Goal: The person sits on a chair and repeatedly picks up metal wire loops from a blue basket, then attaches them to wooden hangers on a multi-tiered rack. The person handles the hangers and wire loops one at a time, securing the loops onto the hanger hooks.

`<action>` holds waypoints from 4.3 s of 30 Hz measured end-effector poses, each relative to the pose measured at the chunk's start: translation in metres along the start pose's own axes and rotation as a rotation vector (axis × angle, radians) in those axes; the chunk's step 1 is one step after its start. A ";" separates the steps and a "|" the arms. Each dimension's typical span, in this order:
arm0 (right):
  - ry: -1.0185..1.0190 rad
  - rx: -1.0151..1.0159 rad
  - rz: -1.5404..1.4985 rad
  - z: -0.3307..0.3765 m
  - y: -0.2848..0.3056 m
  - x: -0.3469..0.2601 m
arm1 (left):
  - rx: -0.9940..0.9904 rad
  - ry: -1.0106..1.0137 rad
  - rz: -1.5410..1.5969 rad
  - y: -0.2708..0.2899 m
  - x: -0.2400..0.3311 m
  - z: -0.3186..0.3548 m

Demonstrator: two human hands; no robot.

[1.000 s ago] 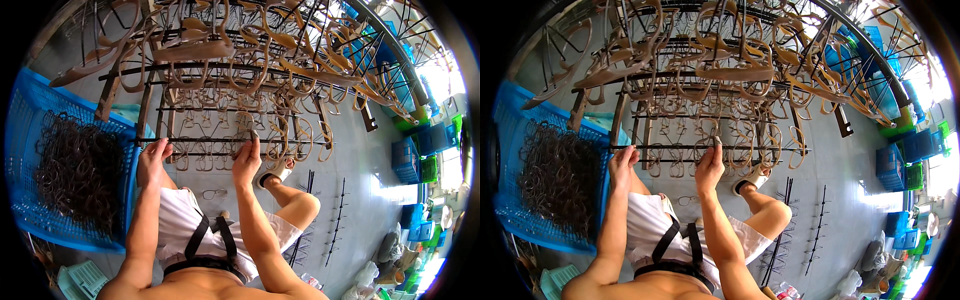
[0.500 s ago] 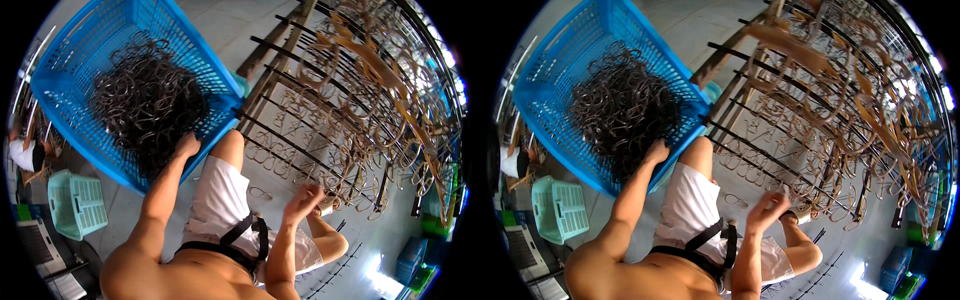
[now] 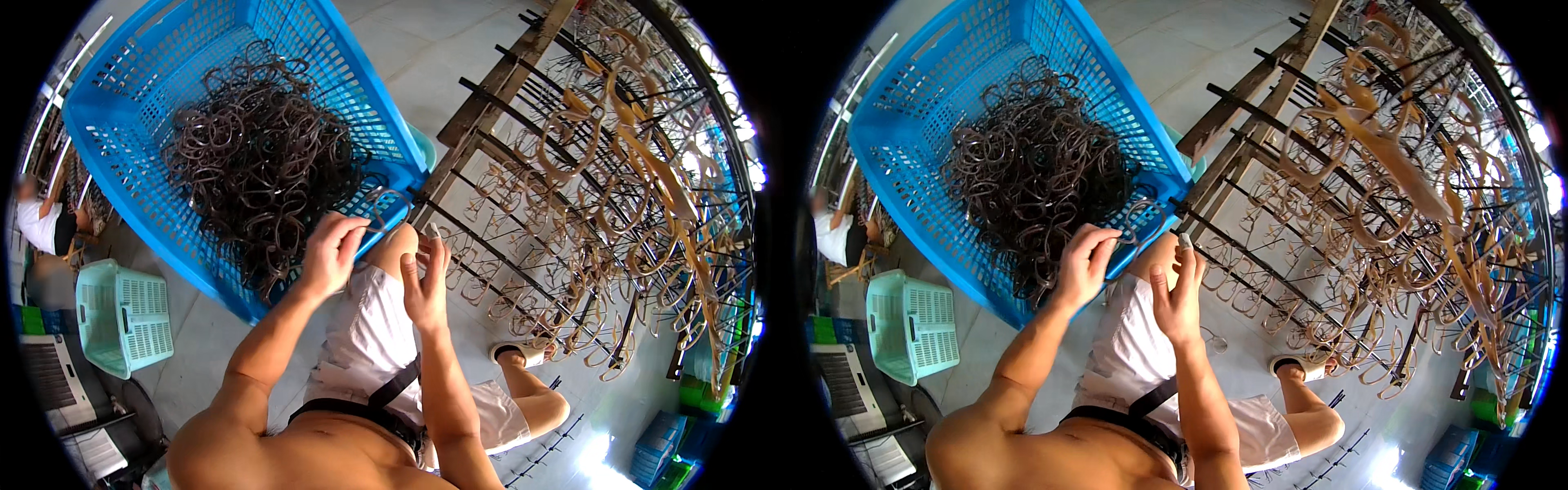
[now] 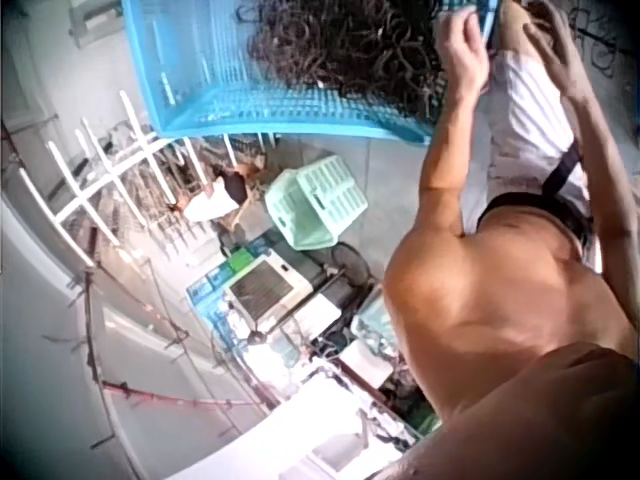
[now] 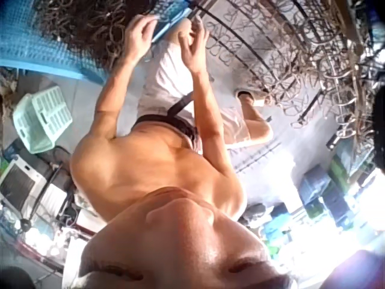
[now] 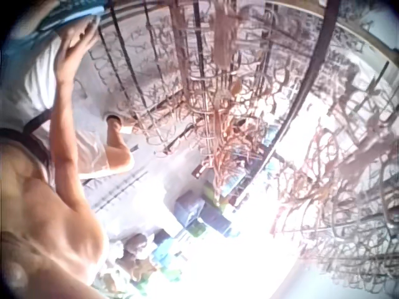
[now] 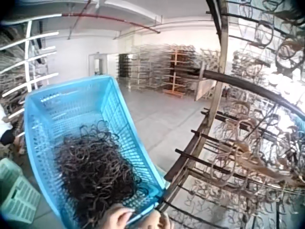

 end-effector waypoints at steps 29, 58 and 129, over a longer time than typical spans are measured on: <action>-0.256 0.982 -0.111 0.015 0.138 0.041 | -0.552 0.460 0.189 -0.020 0.011 0.023; -0.341 0.997 -0.327 -0.001 0.107 0.045 | -0.598 0.539 0.539 -0.125 0.039 -0.028; -0.396 0.858 -0.321 -0.018 0.043 0.037 | -0.429 0.619 0.695 -0.152 0.040 -0.020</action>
Point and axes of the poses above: each hand's wrist, its own z-axis away from the middle knuckle, its own y-axis out of the back of the hand, x = y × z, the point moved 2 cm from there along -z, towards the middle knuckle, and after that the axes turned 1 degree about -y, right-handed, at the moved point
